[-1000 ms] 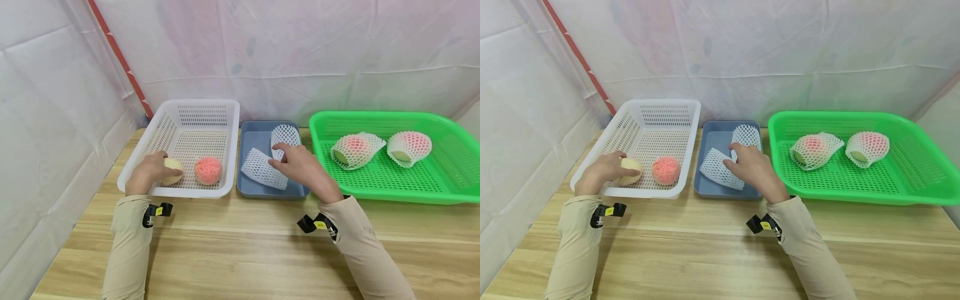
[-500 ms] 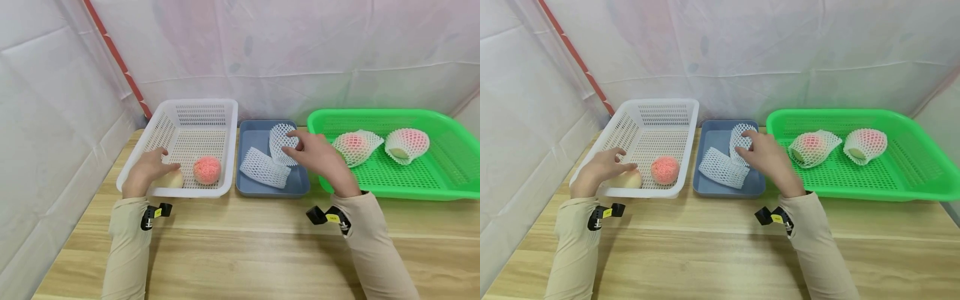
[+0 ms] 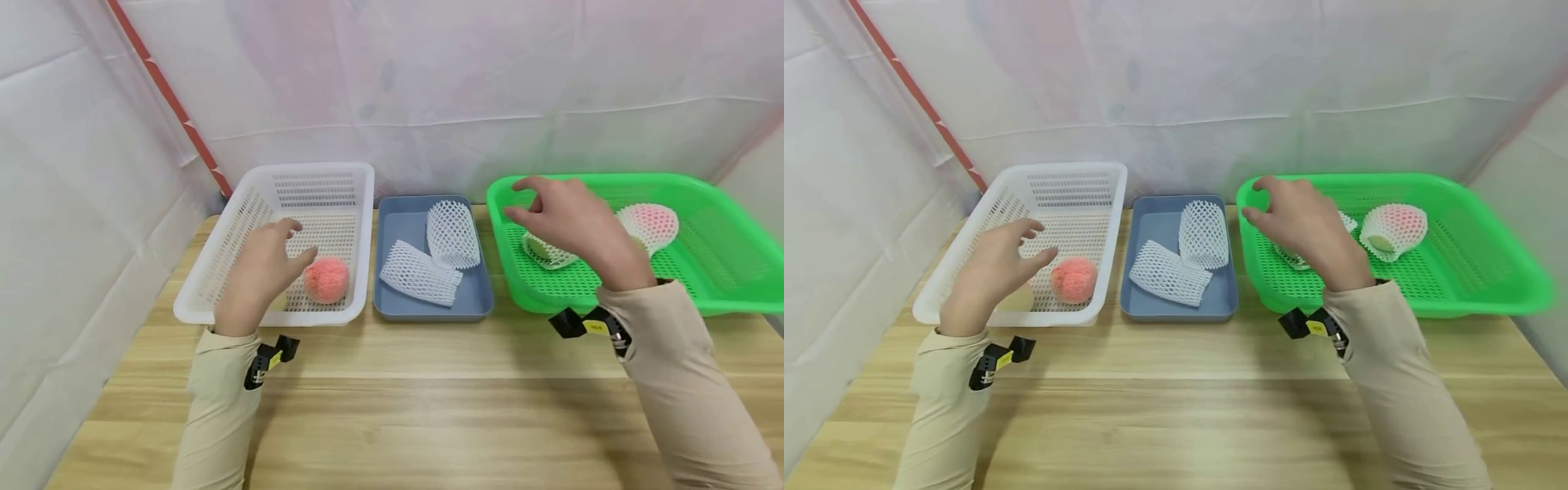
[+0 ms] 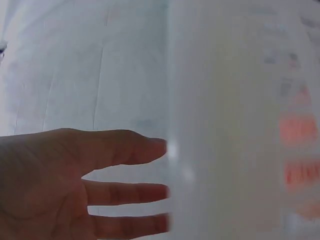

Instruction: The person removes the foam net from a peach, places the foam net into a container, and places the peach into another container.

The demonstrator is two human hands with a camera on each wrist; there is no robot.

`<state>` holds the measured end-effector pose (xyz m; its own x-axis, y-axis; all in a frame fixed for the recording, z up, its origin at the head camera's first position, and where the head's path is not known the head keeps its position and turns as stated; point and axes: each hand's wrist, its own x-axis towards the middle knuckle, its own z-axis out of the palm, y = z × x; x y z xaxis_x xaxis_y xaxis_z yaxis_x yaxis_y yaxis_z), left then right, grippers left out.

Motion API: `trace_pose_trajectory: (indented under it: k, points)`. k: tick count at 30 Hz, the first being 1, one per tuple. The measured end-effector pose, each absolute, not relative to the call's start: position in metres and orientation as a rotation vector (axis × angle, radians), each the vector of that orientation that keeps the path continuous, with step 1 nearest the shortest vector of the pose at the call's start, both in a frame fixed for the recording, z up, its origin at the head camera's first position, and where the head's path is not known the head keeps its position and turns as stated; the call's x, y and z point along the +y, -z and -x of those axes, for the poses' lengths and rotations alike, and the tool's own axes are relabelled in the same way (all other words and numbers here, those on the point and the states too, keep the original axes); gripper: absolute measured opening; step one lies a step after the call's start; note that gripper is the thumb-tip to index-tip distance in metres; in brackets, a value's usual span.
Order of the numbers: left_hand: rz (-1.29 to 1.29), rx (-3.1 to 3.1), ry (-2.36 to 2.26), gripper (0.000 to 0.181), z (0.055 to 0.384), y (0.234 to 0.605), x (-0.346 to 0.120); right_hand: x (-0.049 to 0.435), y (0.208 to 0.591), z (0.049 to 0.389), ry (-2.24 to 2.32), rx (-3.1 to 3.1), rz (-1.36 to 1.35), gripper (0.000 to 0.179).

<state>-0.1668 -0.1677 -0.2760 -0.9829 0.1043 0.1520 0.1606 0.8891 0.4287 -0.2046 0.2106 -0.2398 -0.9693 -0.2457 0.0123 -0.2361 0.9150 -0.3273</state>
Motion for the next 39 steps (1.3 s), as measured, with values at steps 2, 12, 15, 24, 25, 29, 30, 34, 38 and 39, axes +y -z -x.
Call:
trace_pose_trajectory:
  k: [2, 12, 15, 24, 25, 29, 30, 34, 38, 39]
  points:
    - [0.258, -2.857, 0.674, 0.040, 0.168, 0.277, -0.154, 0.216, 0.238, 0.208, 0.465, 3.040, 0.386, 0.056]
    - [0.546, -2.624, 0.710, 0.012, 0.174, 0.293, -0.087, 0.243, 0.249, 0.230, 0.233, 2.962, 0.446, 0.052]
    - [0.629, -2.644, 0.733, 0.012, 0.176, 0.299, -0.067, 0.257, 0.254, 0.243, 0.196, 2.915, 0.514, 0.051]
    - [0.681, -2.807, 0.559, 0.027, 0.180, 0.329, 0.013, 0.283, 0.275, 0.267, -0.032, 2.873, 0.585, 0.075]
    - [0.656, -2.835, 0.518, 0.030, 0.179, 0.333, 0.021, 0.283, 0.277, 0.267, -0.071, 2.874, 0.579, 0.078]
    - [0.562, -2.951, 0.416, 0.052, 0.176, 0.347, 0.049, 0.280, 0.283, 0.270, -0.264, 2.876, 0.633, 0.083]
    - [0.540, -2.983, 0.398, 0.057, 0.176, 0.349, 0.055, 0.279, 0.284, 0.270, -0.303, 2.870, 0.649, 0.083]
    - [0.472, -3.062, 0.352, 0.074, 0.176, 0.349, 0.078, 0.281, 0.288, 0.273, -0.424, 2.839, 0.699, 0.081]
    - [0.441, -3.101, 0.211, 0.080, 0.177, 0.344, 0.095, 0.283, 0.288, 0.272, -0.448, 2.803, 0.690, 0.082]
    - [0.444, -3.105, 0.163, 0.079, 0.177, 0.344, 0.098, 0.284, 0.289, 0.271, -0.443, 2.796, 0.682, 0.083]
